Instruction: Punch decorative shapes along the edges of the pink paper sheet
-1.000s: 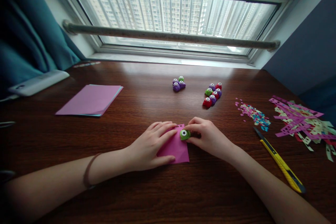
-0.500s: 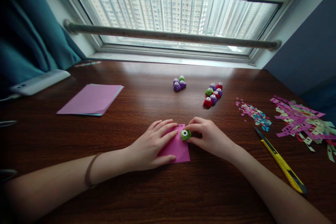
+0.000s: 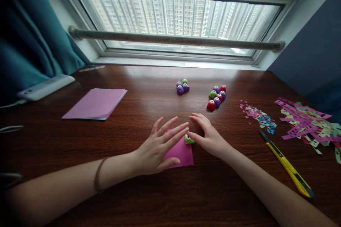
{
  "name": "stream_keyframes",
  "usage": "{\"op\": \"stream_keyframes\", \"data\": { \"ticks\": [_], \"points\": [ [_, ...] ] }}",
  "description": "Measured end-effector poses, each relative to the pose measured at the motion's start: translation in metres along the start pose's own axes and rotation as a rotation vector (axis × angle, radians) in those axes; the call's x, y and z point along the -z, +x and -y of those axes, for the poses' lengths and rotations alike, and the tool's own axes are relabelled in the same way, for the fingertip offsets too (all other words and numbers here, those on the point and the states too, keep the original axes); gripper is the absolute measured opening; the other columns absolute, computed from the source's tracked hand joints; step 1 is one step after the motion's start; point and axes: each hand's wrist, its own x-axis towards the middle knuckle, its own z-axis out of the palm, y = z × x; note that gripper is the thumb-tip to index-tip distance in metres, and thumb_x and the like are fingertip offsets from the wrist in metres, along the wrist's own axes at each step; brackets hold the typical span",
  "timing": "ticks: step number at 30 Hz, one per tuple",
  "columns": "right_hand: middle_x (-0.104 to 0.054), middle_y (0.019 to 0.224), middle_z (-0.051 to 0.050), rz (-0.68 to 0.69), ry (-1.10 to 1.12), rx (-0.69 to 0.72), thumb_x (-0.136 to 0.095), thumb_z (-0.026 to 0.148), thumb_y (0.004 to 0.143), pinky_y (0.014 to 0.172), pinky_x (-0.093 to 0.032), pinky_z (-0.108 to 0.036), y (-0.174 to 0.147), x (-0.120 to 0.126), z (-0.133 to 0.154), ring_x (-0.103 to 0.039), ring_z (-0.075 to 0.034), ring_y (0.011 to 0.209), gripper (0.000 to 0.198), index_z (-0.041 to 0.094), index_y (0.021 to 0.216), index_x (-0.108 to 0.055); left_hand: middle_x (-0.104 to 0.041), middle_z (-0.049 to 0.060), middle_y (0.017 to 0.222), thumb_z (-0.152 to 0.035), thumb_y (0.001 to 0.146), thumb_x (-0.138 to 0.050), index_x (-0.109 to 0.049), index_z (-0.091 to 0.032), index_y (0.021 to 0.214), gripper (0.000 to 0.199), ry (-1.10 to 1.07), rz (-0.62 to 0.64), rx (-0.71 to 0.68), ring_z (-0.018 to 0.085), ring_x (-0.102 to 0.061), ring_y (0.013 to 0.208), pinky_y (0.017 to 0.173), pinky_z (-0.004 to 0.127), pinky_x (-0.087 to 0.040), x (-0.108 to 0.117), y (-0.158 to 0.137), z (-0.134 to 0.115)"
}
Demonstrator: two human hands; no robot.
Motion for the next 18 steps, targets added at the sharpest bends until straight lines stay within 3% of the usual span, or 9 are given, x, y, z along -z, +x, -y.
{"op": "stream_keyframes", "data": {
  "ticks": [5, 12, 18],
  "points": [
    [-0.036, 0.139, -0.011, -0.043, -0.037, 0.006, -0.054, 0.047, 0.081, 0.110, -0.021, -0.047, 0.0000, -0.0062, -0.0013, -0.025, -0.025, 0.132, 0.053, 0.020, 0.125, -0.047, -0.017, 0.001, 0.149, -0.059, 0.088, -0.037, -0.011, -0.022, 0.144, 0.072, 0.021, 0.055, 0.035, 0.028, 0.001, 0.138, 0.104, 0.053, 0.017, -0.0025, 0.0031, -0.0020],
    [-0.035, 0.139, -0.012, -0.024, -0.058, 0.051, -0.052, 0.044, 0.082, 0.110, -0.022, -0.047, 0.0010, -0.0079, -0.0058, -0.025, -0.025, 0.133, 0.055, 0.018, 0.129, -0.044, -0.015, -0.003, 0.148, -0.057, 0.091, -0.028, -0.015, -0.024, 0.143, 0.063, -0.022, 0.080, 0.033, 0.026, 0.001, 0.138, 0.102, 0.051, 0.023, -0.0025, 0.0023, -0.0040],
    [-0.031, 0.142, -0.010, 0.006, -0.065, 0.025, -0.053, 0.043, 0.081, 0.111, -0.020, -0.047, 0.0025, -0.0079, -0.0086, -0.023, -0.025, 0.134, 0.056, 0.019, 0.131, -0.042, -0.027, 0.001, 0.146, -0.042, 0.095, -0.030, -0.027, -0.018, 0.139, 0.050, -0.034, 0.071, -0.003, 0.022, -0.006, 0.138, 0.104, 0.050, 0.022, 0.0039, 0.0063, -0.0067]
  ]
}}
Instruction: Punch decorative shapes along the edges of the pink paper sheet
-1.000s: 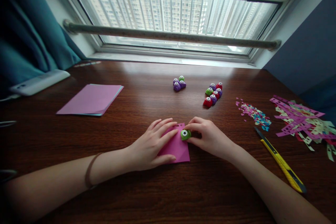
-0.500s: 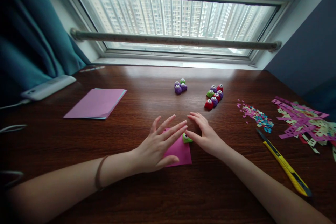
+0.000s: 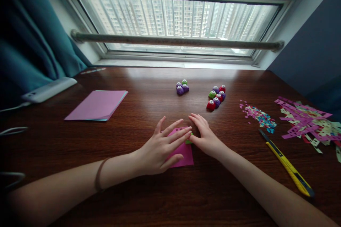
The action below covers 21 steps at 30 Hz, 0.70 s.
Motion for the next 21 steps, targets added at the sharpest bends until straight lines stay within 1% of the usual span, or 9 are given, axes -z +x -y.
{"op": "stream_keyframes", "data": {
  "ticks": [5, 8, 13, 18, 21],
  "points": [
    [-0.034, 0.140, -0.010, -0.008, 0.044, -0.043, -0.056, 0.038, 0.076, 0.111, -0.021, -0.046, 0.0024, -0.0006, 0.0016, -0.026, -0.025, 0.132, 0.058, 0.019, 0.130, -0.043, -0.036, 0.005, 0.142, -0.035, 0.095, -0.032, -0.034, -0.015, 0.135, 0.045, 0.004, -0.010, -0.018, 0.021, -0.012, 0.137, 0.105, 0.051, 0.020, 0.0059, 0.0042, -0.0025],
    [-0.035, 0.139, -0.011, -0.022, 0.078, -0.079, -0.058, 0.038, 0.073, 0.111, -0.021, -0.044, 0.0036, -0.0009, 0.0011, -0.028, -0.025, 0.131, 0.061, 0.018, 0.128, -0.044, -0.038, 0.008, 0.140, -0.032, 0.094, -0.034, -0.036, -0.013, 0.134, 0.045, 0.006, -0.010, -0.035, 0.022, -0.015, 0.137, 0.106, 0.053, 0.016, 0.0068, 0.0058, -0.0029],
    [-0.035, 0.138, -0.010, -0.012, 0.099, -0.094, -0.061, 0.038, 0.070, 0.111, -0.021, -0.043, 0.0061, 0.0006, 0.0011, -0.028, -0.024, 0.131, 0.061, 0.020, 0.126, -0.045, -0.041, 0.010, 0.138, -0.029, 0.091, -0.038, -0.036, -0.012, 0.134, 0.046, 0.002, -0.026, -0.050, 0.025, -0.021, 0.135, 0.108, 0.056, 0.009, 0.0071, 0.0086, -0.0035],
    [-0.036, 0.137, -0.013, -0.017, 0.069, -0.112, -0.062, 0.037, 0.067, 0.111, -0.021, -0.043, 0.0091, 0.0011, 0.0046, -0.029, -0.025, 0.130, 0.063, 0.017, 0.125, -0.046, -0.040, 0.011, 0.138, -0.028, 0.090, -0.036, -0.036, -0.010, 0.134, 0.047, 0.004, -0.021, -0.051, 0.024, -0.019, 0.136, 0.107, 0.055, 0.011, 0.0070, 0.0092, -0.0040],
    [-0.037, 0.136, -0.013, -0.025, 0.062, -0.121, -0.062, 0.037, 0.067, 0.110, -0.022, -0.043, 0.0095, 0.0004, 0.0051, -0.030, -0.025, 0.130, 0.063, 0.017, 0.124, -0.046, -0.039, 0.011, 0.139, -0.029, 0.090, -0.035, -0.036, -0.009, 0.133, 0.047, 0.006, -0.017, -0.056, 0.023, -0.018, 0.136, 0.108, 0.054, 0.011, 0.0059, 0.0086, -0.0039]
  ]
}}
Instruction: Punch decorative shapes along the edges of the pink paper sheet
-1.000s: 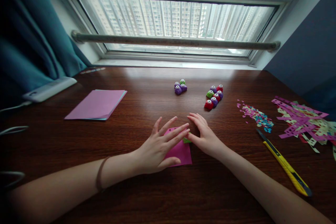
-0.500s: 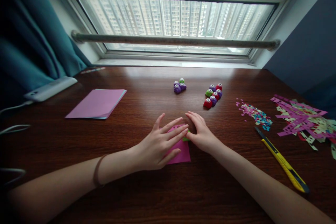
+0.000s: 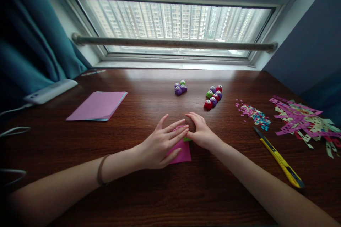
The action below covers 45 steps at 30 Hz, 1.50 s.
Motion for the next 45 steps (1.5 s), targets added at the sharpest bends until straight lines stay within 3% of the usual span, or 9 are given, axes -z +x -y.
{"op": "stream_keyframes", "data": {
  "ticks": [8, 18, 25, 30, 33, 36, 39, 45],
  "points": [
    [-0.040, 0.133, -0.012, -0.029, -0.018, 0.006, -0.064, 0.034, 0.065, 0.109, -0.024, -0.044, 0.000, -0.001, -0.001, -0.033, -0.026, 0.128, 0.057, 0.018, 0.118, -0.050, -0.043, 0.014, 0.136, -0.029, 0.089, -0.039, -0.041, -0.009, 0.130, 0.046, 0.034, -0.022, -0.004, 0.025, -0.024, 0.134, 0.109, 0.056, 0.003, -0.001, 0.000, -0.001],
    [-0.038, 0.133, -0.011, -0.006, 0.030, -0.003, -0.061, 0.033, 0.067, 0.109, -0.023, -0.042, -0.003, -0.005, 0.004, -0.032, -0.024, 0.127, 0.046, 0.017, 0.109, -0.051, -0.039, 0.014, 0.138, -0.028, 0.090, -0.034, -0.034, -0.009, 0.134, 0.048, -0.009, -0.003, 0.012, 0.022, -0.016, 0.137, 0.105, 0.055, 0.016, -0.005, -0.002, 0.000],
    [-0.028, 0.141, -0.011, 0.059, 0.178, -0.065, -0.061, 0.037, 0.069, 0.110, -0.022, -0.040, -0.007, 0.001, 0.012, -0.023, -0.023, 0.133, 0.056, 0.016, 0.119, -0.046, -0.026, 0.008, 0.146, -0.027, 0.091, -0.035, -0.021, -0.011, 0.140, 0.053, -0.040, 0.013, 0.040, 0.024, -0.009, 0.138, 0.108, 0.057, 0.001, -0.012, -0.007, 0.003],
    [-0.034, 0.139, -0.008, 0.027, 0.267, -0.069, -0.065, 0.042, 0.071, 0.108, -0.027, -0.037, -0.009, 0.004, 0.011, -0.032, -0.022, 0.129, 0.053, 0.019, 0.117, -0.051, -0.020, 0.011, 0.148, -0.029, 0.090, -0.039, -0.018, -0.007, 0.141, 0.059, 0.007, -0.010, 0.055, 0.026, -0.006, 0.138, 0.109, 0.055, -0.006, -0.013, -0.009, 0.004],
    [-0.044, 0.131, -0.008, 0.047, 0.255, -0.050, -0.070, 0.044, 0.068, 0.105, -0.032, -0.036, -0.008, 0.011, 0.012, -0.042, -0.022, 0.121, 0.053, 0.019, 0.112, -0.054, -0.022, 0.013, 0.147, -0.034, 0.089, -0.042, -0.020, -0.005, 0.140, 0.062, 0.028, -0.009, 0.075, 0.027, -0.007, 0.137, 0.110, 0.054, -0.008, -0.015, -0.011, 0.005],
    [-0.057, 0.110, -0.006, 0.115, 0.025, 0.054, -0.075, 0.039, 0.063, 0.095, -0.039, -0.036, -0.009, 0.018, 0.017, -0.051, -0.022, 0.105, 0.045, 0.018, 0.100, -0.061, -0.024, 0.014, 0.146, -0.036, 0.088, -0.043, -0.024, -0.003, 0.138, 0.062, 0.032, -0.015, 0.094, 0.028, -0.010, 0.137, 0.110, 0.051, -0.009, -0.017, -0.012, 0.006],
    [-0.060, 0.093, -0.004, 0.136, -0.184, 0.131, -0.076, 0.031, 0.063, 0.084, -0.042, -0.034, -0.012, 0.021, 0.024, -0.052, -0.020, 0.092, 0.032, 0.018, 0.090, -0.065, -0.027, 0.015, 0.145, -0.038, 0.088, -0.043, -0.026, -0.003, 0.137, 0.063, 0.019, -0.003, 0.101, 0.028, -0.012, 0.137, 0.111, 0.049, -0.010, -0.018, -0.012, 0.006],
    [-0.060, 0.085, -0.002, 0.158, -0.154, 0.146, -0.068, 0.021, 0.072, 0.073, -0.045, -0.025, -0.015, 0.020, 0.026, -0.056, -0.013, 0.079, 0.015, 0.017, 0.086, -0.066, -0.033, 0.014, 0.142, -0.044, 0.089, -0.042, -0.026, -0.007, 0.138, 0.064, -0.019, 0.084, 0.129, 0.029, -0.016, 0.135, 0.111, 0.049, -0.013, -0.018, -0.010, 0.006]
  ]
}}
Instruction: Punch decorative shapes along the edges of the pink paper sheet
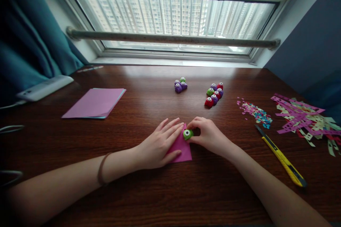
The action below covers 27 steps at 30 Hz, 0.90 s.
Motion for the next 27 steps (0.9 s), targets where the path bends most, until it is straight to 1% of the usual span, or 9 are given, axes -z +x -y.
{"op": "stream_keyframes", "data": {
  "ticks": [3, 7, 9, 13, 17, 22, 23, 24, 27],
  "points": [
    [-0.061, 0.082, -0.001, -0.048, 0.041, -0.107, -0.069, 0.024, 0.070, 0.068, -0.045, -0.024, 0.002, 0.006, -0.008, -0.057, -0.013, 0.074, 0.015, 0.016, 0.082, -0.066, -0.033, 0.014, 0.142, -0.045, 0.090, -0.039, -0.026, -0.007, 0.139, 0.063, -0.004, 0.022, -0.004, 0.029, -0.017, 0.135, 0.111, 0.049, -0.012, 0.000, 0.000, 0.001],
    [-0.064, 0.080, -0.001, -0.242, 0.020, -0.306, -0.073, 0.029, 0.065, 0.067, -0.046, -0.026, 0.006, 0.018, -0.025, -0.060, -0.015, 0.072, 0.025, 0.017, 0.086, -0.067, -0.033, 0.015, 0.142, -0.045, 0.090, -0.038, -0.027, -0.005, 0.138, 0.064, -0.005, 0.033, 0.000, 0.028, -0.016, 0.135, 0.111, 0.049, -0.010, 0.001, 0.001, 0.002],
    [-0.065, 0.081, -0.001, -0.340, -0.056, -0.352, -0.073, 0.031, 0.065, 0.067, -0.046, -0.027, 0.008, 0.022, -0.033, -0.060, -0.015, 0.070, 0.027, 0.017, 0.087, -0.067, -0.034, 0.015, 0.141, -0.045, 0.090, -0.038, -0.027, -0.006, 0.138, 0.063, -0.009, 0.032, 0.000, 0.028, -0.017, 0.135, 0.111, 0.048, -0.010, 0.001, 0.001, 0.002],
    [-0.064, 0.082, -0.001, -0.478, -0.234, -0.320, -0.073, 0.033, 0.066, 0.066, -0.045, -0.028, 0.012, 0.023, -0.050, -0.058, -0.015, 0.068, 0.026, 0.017, 0.086, -0.067, -0.034, 0.015, 0.141, -0.045, 0.090, -0.039, -0.027, -0.006, 0.138, 0.063, -0.010, 0.026, 0.000, 0.028, -0.018, 0.135, 0.110, 0.049, -0.011, 0.001, 0.000, 0.001],
    [-0.060, 0.085, -0.002, -0.553, -0.334, -0.208, -0.071, 0.034, 0.071, 0.066, -0.045, -0.028, 0.015, 0.017, -0.062, -0.056, -0.015, 0.067, 0.025, 0.016, 0.087, -0.064, -0.034, 0.014, 0.141, -0.044, 0.090, -0.039, -0.027, -0.006, 0.138, 0.063, -0.012, 0.024, -0.005, 0.028, -0.018, 0.135, 0.110, 0.049, -0.012, 0.000, 0.000, 0.001],
    [-0.054, 0.095, -0.009, -0.731, -0.462, -0.158, -0.073, 0.039, 0.067, 0.066, -0.045, -0.032, 0.013, 0.012, -0.053, -0.052, -0.017, 0.069, 0.048, 0.011, 0.102, -0.055, -0.034, 0.014, 0.142, -0.045, 0.091, -0.036, -0.027, -0.008, 0.138, 0.061, -0.013, 0.024, -0.001, 0.028, -0.019, 0.135, 0.110, 0.050, -0.013, -0.001, 0.000, 0.002],
    [-0.053, 0.093, -0.009, -0.728, -0.429, -0.121, -0.073, 0.039, 0.067, 0.064, -0.044, -0.031, 0.012, 0.011, -0.048, -0.051, -0.016, 0.067, 0.046, 0.011, 0.100, -0.055, -0.033, 0.014, 0.142, -0.045, 0.091, -0.036, -0.028, -0.009, 0.138, 0.060, -0.012, 0.023, -0.002, 0.029, -0.019, 0.135, 0.109, 0.051, -0.013, -0.001, 0.000, 0.002],
    [-0.054, 0.087, -0.007, -0.670, -0.356, -0.074, -0.072, 0.038, 0.069, 0.062, -0.044, -0.029, 0.012, 0.010, -0.043, -0.049, -0.015, 0.065, 0.040, 0.012, 0.095, -0.056, -0.033, 0.014, 0.142, -0.045, 0.091, -0.035, -0.029, -0.010, 0.138, 0.059, -0.010, 0.022, -0.006, 0.030, -0.019, 0.134, 0.109, 0.051, -0.013, 0.000, 0.000, 0.002],
    [-0.056, 0.073, -0.002, -0.253, -0.055, 0.069, -0.066, 0.034, 0.076, 0.058, -0.042, -0.024, 0.010, 0.007, -0.031, -0.049, -0.012, 0.061, 0.020, 0.015, 0.082, -0.062, -0.034, 0.014, 0.142, -0.044, 0.091, -0.036, -0.031, -0.011, 0.137, 0.057, -0.009, 0.015, -0.017, 0.031, -0.021, 0.134, 0.108, 0.053, -0.014, 0.000, -0.001, 0.002]
  ]
}}
